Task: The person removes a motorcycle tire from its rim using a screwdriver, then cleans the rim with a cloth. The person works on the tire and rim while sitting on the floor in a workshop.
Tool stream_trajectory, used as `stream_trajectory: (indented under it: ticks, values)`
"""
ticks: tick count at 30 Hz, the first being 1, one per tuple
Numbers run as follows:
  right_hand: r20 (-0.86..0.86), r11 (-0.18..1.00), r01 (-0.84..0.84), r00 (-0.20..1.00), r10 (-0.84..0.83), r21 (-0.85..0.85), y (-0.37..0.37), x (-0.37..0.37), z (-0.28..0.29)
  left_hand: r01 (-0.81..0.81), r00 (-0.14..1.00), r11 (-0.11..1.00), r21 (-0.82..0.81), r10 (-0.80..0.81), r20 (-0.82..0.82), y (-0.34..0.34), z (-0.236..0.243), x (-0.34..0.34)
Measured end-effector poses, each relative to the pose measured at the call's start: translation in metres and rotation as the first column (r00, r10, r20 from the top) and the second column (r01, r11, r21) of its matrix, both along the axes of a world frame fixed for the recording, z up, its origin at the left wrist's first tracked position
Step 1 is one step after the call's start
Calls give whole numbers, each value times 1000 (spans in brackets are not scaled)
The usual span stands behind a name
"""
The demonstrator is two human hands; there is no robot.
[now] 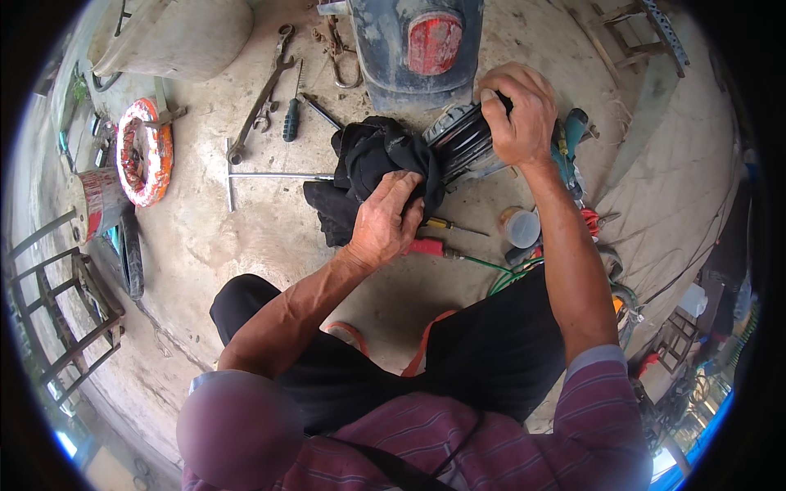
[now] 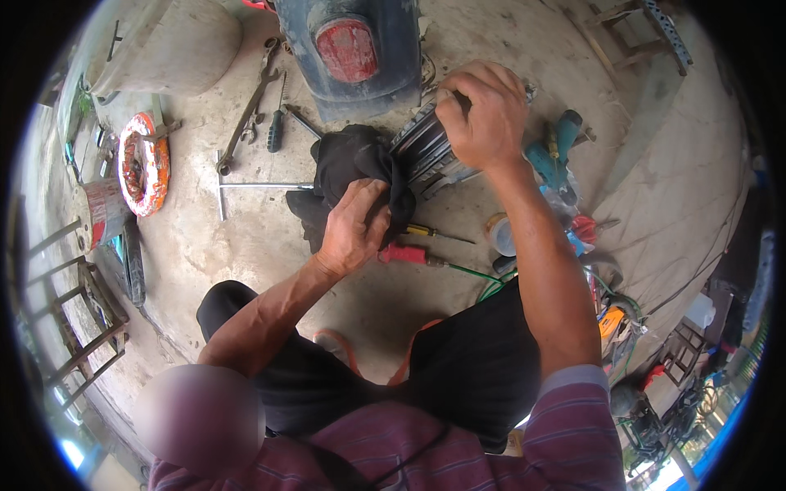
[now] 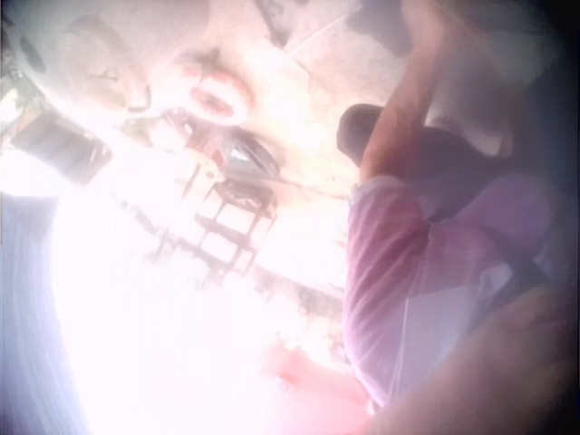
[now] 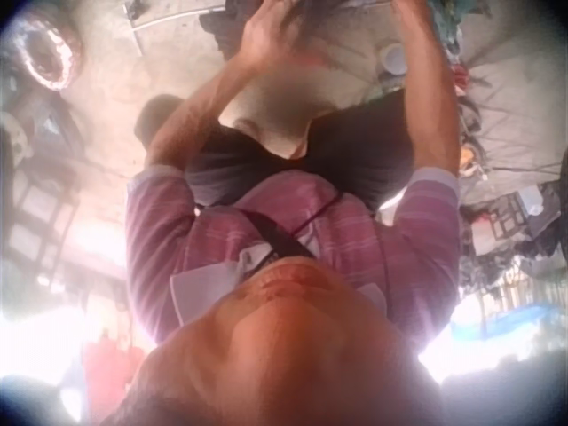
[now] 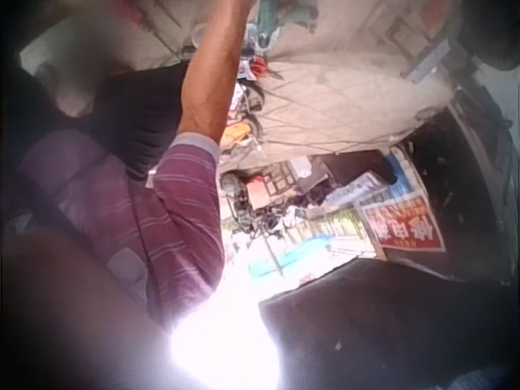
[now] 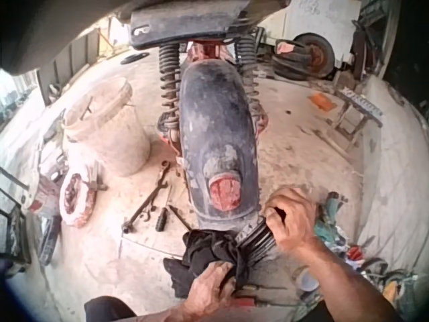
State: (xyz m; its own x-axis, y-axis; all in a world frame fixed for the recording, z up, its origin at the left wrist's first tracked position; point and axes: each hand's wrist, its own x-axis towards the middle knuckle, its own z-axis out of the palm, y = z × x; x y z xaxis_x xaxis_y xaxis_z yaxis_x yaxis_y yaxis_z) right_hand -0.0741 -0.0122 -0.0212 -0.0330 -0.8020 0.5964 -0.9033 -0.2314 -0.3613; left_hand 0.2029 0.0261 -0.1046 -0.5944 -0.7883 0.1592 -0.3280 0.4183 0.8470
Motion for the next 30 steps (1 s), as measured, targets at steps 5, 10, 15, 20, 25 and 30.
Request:
stream_trajectory:
  ticks: [5,10,15,20,25,30]
  values:
    - [40,1000,14,999,-16,27,-9,-2,-9,73,980,992,107,-91,178,-15,-62,12]
    - [37,993,58,997,-62,99,-2,-11,-11,49,958,975,219,-108,265,-14,-45,1]
    - [47,996,42,998,-46,75,-5,-4,-9,-87,968,948,305,8,250,-9,-52,-25]
    - [49,998,11,999,-14,61,-5,-5,-7,-229,969,850,475,154,192,-10,-48,-42]
    - [39,999,33,999,-34,39,-7,-6,-9,-210,975,722,659,207,83,-3,-9,-38]
    - [60,998,22,998,-25,54,-7,-7,-9,9,969,874,486,111,-219,-2,55,-42]
